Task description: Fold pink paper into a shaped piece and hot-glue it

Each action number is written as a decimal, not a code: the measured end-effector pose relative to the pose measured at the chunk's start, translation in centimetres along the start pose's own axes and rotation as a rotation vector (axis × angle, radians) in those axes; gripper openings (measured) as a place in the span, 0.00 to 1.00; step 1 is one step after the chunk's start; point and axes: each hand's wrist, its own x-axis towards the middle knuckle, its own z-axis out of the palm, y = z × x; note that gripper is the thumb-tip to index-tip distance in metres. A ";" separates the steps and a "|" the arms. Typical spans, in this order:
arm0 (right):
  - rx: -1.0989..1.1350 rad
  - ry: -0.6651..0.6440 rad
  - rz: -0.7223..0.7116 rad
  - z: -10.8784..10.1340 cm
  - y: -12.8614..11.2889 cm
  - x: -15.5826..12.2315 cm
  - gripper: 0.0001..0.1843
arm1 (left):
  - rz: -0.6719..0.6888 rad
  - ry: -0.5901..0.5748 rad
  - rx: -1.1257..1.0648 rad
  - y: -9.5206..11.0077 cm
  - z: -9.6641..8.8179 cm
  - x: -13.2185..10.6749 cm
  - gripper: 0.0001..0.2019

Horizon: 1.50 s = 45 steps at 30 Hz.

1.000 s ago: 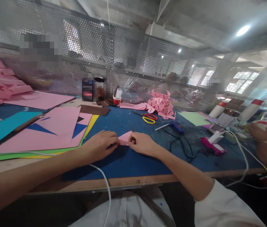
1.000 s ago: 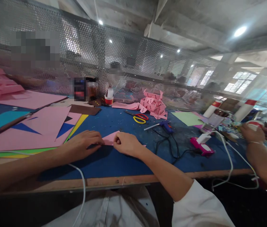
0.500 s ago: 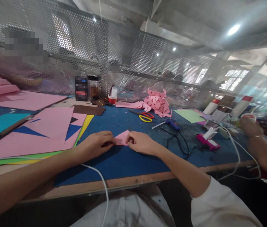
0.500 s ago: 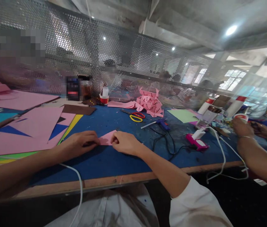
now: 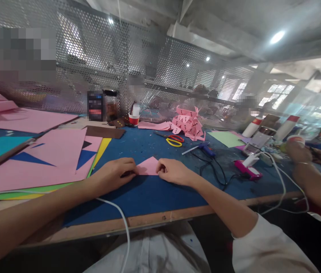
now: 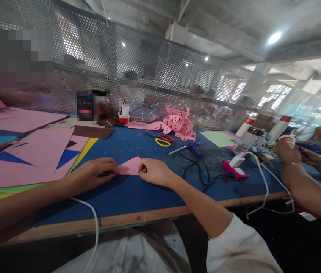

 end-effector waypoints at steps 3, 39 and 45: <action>-0.005 -0.008 0.024 -0.2 0.5 -0.2 0.09 | -0.001 -0.002 -0.003 0.1 0.0 0.1 0.10; 0.024 0.139 0.159 -4.7 3.7 -5.6 0.06 | -0.013 0.009 -0.049 0.1 -0.1 0.2 0.12; 0.007 0.058 -0.128 -2.6 1.0 -3.3 0.05 | -0.031 0.046 -0.095 0.3 -0.2 -0.2 0.11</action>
